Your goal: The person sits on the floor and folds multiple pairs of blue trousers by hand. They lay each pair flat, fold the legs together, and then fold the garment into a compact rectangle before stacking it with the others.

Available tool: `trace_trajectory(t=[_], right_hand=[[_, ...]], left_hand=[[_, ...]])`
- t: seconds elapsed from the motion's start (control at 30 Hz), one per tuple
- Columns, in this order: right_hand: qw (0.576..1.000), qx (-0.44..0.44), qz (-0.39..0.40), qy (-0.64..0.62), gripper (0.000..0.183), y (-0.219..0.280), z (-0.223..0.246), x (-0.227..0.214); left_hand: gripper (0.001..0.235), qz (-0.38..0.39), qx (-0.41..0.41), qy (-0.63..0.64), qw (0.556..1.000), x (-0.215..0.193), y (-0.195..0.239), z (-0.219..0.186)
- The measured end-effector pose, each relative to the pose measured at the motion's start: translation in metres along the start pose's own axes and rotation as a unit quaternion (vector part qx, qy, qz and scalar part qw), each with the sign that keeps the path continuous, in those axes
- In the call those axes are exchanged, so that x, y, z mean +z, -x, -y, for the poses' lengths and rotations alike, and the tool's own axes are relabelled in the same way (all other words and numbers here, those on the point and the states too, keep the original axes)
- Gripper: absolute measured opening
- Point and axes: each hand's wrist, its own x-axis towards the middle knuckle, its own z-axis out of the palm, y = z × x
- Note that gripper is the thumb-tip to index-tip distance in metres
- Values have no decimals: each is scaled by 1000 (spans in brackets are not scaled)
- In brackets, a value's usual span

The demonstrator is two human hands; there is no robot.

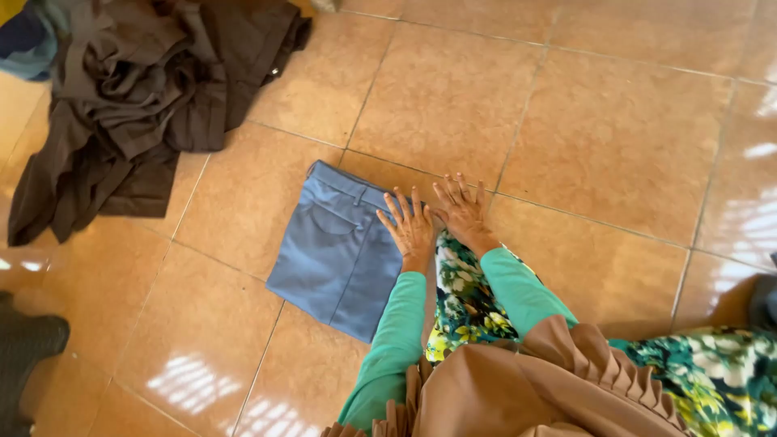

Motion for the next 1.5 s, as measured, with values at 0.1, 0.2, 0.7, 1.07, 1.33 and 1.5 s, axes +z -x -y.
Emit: trace_trajectory(t=[0.1,0.2,0.7,1.07,1.33,1.5], right_hand=[[997,66,-3,32,65,26,-48,-27],[989,130,34,53,66,53,-81,-53],[940,317,15,123,67,137,-170,-108],[805,560,83,180,68,313,-240,-267],[691,680,10,245,65,464,-221,-358],[626,736,2,259,64,550,-210,-371]], left_hand=[[59,10,55,25,998,6,-1,-54],[55,42,102,29,994,14,8,-98],[58,132,258,74,954,25,40,-227],[56,135,512,164,832,-40,166,-415],[55,93,672,255,688,-144,294,-508],[54,114,741,295,593,-174,372,-527]])
